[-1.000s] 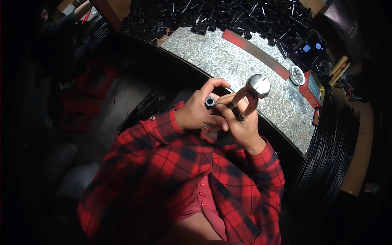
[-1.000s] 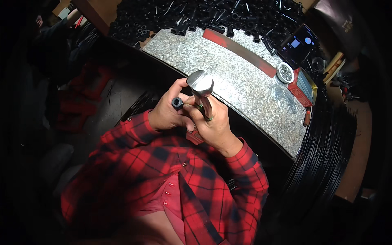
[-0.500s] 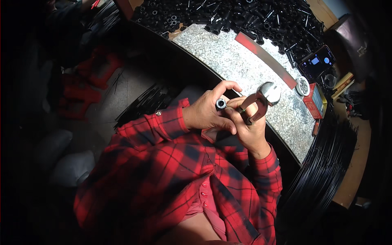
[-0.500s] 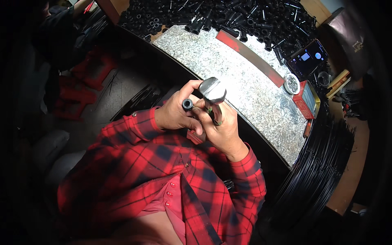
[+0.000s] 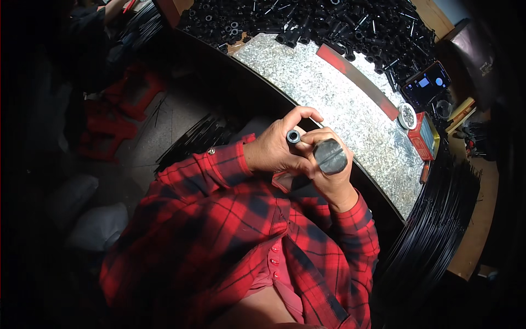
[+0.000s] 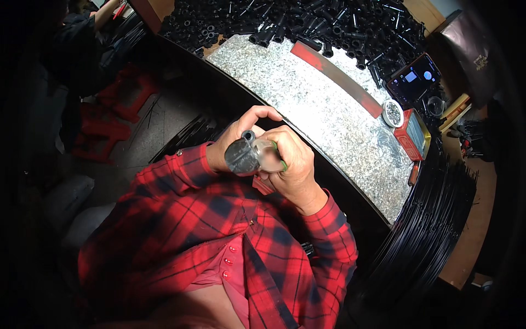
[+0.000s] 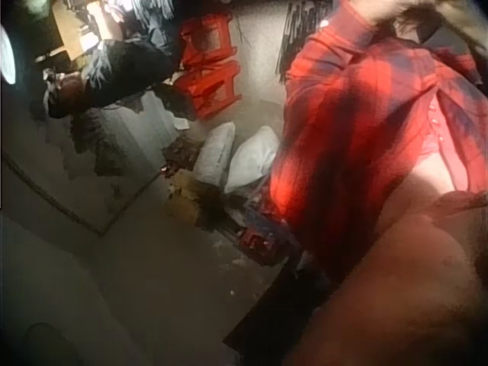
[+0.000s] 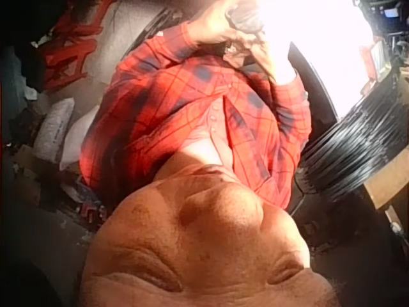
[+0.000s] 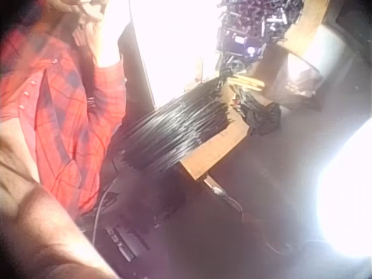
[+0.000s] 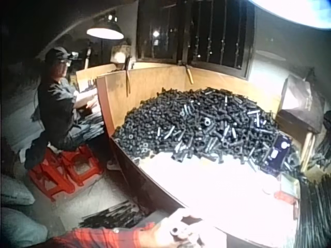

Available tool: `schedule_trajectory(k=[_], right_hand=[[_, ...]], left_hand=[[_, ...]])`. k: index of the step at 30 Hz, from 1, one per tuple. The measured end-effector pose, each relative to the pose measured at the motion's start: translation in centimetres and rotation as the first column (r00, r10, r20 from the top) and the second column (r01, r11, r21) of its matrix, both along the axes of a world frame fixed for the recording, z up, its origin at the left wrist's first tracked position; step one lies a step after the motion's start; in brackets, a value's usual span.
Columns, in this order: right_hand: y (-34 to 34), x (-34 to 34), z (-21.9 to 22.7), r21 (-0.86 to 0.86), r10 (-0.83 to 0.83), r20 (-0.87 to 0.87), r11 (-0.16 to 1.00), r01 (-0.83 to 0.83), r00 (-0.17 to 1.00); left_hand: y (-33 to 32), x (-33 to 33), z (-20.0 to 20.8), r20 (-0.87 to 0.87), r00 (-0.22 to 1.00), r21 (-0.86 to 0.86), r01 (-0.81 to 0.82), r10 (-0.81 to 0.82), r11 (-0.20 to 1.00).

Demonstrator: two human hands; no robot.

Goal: Assembling cable components by sliding sleeves onto connectors and using pliers to secure them.

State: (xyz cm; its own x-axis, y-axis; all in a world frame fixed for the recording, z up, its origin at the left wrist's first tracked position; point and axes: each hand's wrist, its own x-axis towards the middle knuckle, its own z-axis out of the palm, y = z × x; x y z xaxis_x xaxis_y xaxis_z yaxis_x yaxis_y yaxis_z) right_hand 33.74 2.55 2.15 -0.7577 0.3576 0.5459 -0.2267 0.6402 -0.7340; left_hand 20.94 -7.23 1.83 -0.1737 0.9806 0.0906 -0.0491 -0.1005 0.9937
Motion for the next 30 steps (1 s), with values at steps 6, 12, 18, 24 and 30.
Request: schedule_trajectory(k=[6,12,18,24,30], right_hand=[[0.1,-1.4,0.9,0.095,-0.087,0.104,0.993,0.077,0.991],[-0.5,-2.5,2.0,-0.273,-0.058,0.392,0.946,0.177,0.918],[0.2,0.3,1.3,0.006,-0.099,0.413,0.994,0.106,0.905],[0.4,4.2,2.1,0.409,-0.210,0.439,0.912,0.014,0.874],[-0.8,4.1,2.2,0.542,-0.337,0.461,0.839,0.040,0.821]], left_hand=[[0.3,-0.4,-1.2,0.162,0.986,0.127,-0.053,0.032,0.990],[-0.1,-1.5,-2.0,0.311,0.949,0.200,-0.119,0.053,0.973],[-0.6,-2.6,-2.2,0.287,0.938,0.172,-0.248,0.192,0.953],[-0.3,-3.5,-2.9,0.294,0.920,0.168,-0.316,0.259,0.934],[0.4,-2.2,-2.0,0.072,0.951,0.262,-0.309,0.301,0.914]])
